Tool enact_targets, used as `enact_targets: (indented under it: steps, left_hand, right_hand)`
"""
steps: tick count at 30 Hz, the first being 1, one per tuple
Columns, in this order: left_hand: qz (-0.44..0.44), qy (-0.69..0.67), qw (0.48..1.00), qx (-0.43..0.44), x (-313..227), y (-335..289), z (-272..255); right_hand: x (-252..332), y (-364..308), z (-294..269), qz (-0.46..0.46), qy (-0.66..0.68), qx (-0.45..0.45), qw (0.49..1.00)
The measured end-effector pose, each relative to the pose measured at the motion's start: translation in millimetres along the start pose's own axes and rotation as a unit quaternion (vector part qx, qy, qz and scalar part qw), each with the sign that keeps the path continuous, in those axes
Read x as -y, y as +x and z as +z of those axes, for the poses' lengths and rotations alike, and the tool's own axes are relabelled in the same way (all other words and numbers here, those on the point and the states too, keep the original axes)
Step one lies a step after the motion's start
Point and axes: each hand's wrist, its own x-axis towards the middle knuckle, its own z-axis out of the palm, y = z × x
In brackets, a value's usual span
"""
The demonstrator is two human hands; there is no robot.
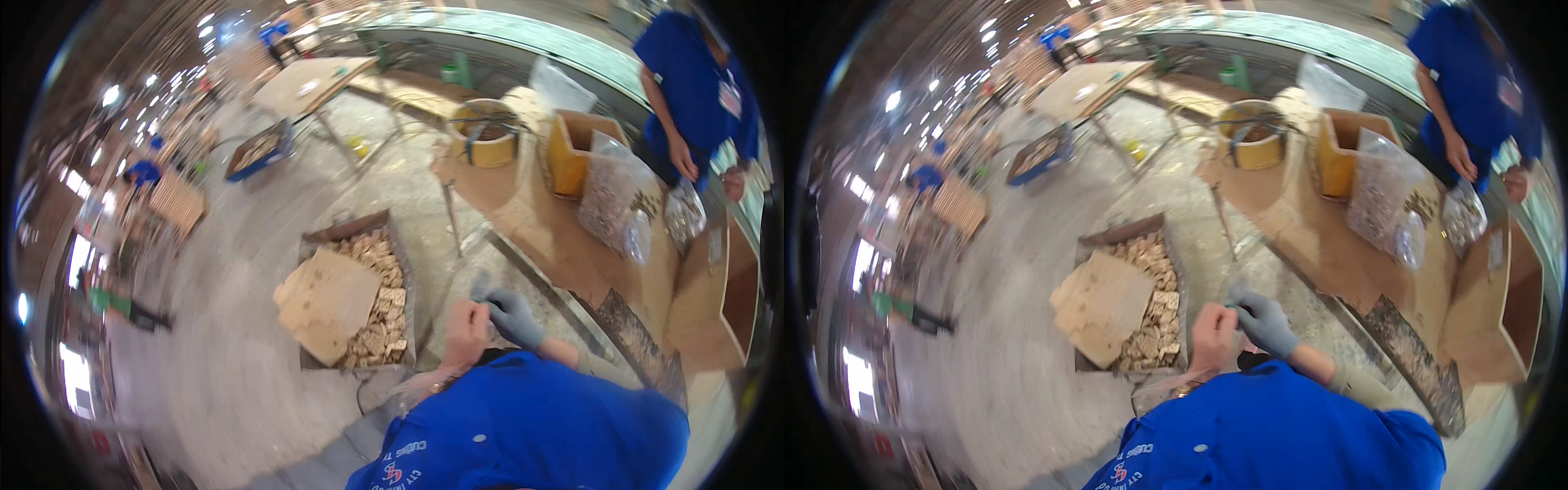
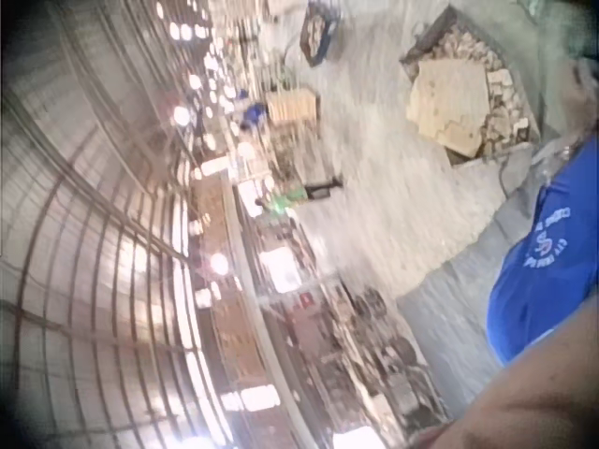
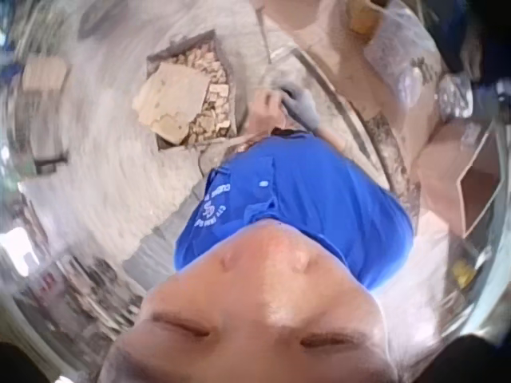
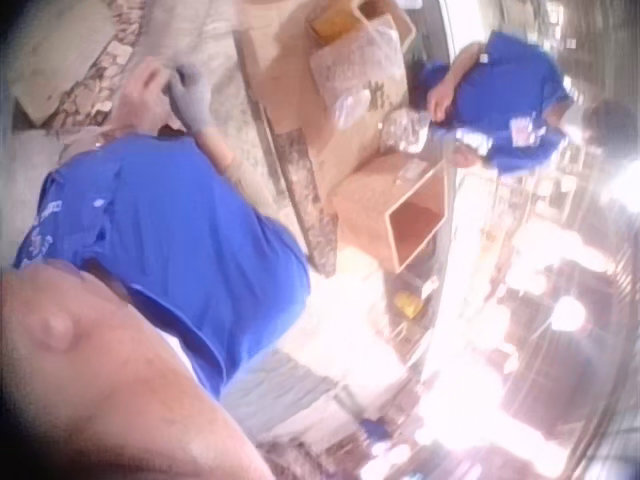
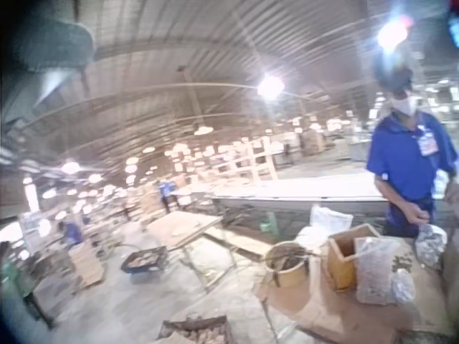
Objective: The person sorts small metal hardware components, including screws and washers, from plastic bags into wooden boxes. They handle the items by hand, separating them and placing them into designated containers on a workbench.
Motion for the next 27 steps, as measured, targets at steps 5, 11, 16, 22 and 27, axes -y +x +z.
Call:
enact_targets:
  steps: [5, 11, 16, 22, 27]
  left_hand:
    - [-0.248, -0.167, 0.928, 0.223, 82.8, 68.6, -39.8]
    - [-0.400, -0.615, 0.666, 0.138, 20.0, 196.2, -28.4]
    - [-0.276, -0.527, 0.742, 0.308, 123.2, 212.9, -1.0]
    - [-0.217, -0.479, 0.760, 0.382, 43.3, 227.5, 62.3]
    - [-0.315, -0.452, 0.642, 0.533, 60.5, 235.5, 61.6]
  right_hand:
    - [13.7, 84.6, 23.9, -0.239, -0.015, -0.018, 0.971]
    - [5.0, 109.6, 13.8, -0.104, -0.060, 0.077, 0.990]
    - [-4.1, 131.5, 9.3, -0.135, 0.260, -0.098, 0.951]
    - [5.9, 118.9, -3.3, 0.042, 0.410, -0.090, 0.907]
    - [14.6, 101.3, 3.0, 0.069, 0.409, -0.202, 0.887]
